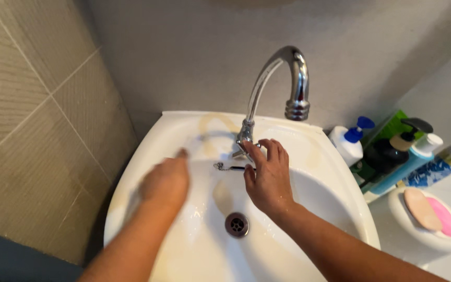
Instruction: The person scrubs the inside of a white bathroom sink using a toothbrush, repeatedly rinsing the brush under running water and scrubbing the basin and drain area. The person also wipes the faucet and surrounding sink surfaces with the toothbrush.
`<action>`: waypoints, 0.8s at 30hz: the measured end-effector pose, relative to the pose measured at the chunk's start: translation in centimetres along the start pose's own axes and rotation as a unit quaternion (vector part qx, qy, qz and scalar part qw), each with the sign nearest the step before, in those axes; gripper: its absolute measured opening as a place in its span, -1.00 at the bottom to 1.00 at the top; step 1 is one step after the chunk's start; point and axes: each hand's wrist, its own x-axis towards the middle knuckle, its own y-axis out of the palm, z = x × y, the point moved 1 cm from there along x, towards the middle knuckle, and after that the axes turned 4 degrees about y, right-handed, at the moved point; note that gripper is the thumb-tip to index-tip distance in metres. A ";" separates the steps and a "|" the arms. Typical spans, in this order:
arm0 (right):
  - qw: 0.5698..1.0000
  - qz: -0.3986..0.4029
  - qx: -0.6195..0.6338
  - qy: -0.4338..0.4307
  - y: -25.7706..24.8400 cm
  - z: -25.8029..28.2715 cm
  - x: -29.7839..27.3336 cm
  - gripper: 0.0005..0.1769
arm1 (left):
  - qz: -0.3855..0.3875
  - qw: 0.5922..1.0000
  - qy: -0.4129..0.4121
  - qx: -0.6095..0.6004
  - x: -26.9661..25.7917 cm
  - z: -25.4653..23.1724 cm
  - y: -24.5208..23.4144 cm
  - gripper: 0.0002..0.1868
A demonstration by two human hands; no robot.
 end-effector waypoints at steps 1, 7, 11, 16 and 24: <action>1.000 0.003 0.006 0.001 0.0 0.0 0.2 -0.34 | -0.019 1.000 -0.020 -0.004 0.1 0.4 -1.0 -0.47; 1.000 -0.004 -0.006 -0.014 0.1 -0.5 0.3 -0.32 | 0.031 0.996 -0.057 -0.065 2.4 -4.2 -1.8 -0.38; 1.000 0.022 -0.005 -0.008 -0.3 -0.4 0.2 -0.30 | -0.005 0.992 -0.109 -0.063 2.5 -0.6 -1.1 -0.50; 0.999 0.033 0.013 0.007 -0.2 0.0 0.2 -0.29 | -0.031 0.990 -0.134 -0.026 -0.3 4.9 -0.6 -0.43; 0.999 0.018 0.035 0.025 0.8 -0.4 -0.2 -0.25 | -0.043 0.995 -0.090 -0.028 -3.2 0.9 -0.4 -0.52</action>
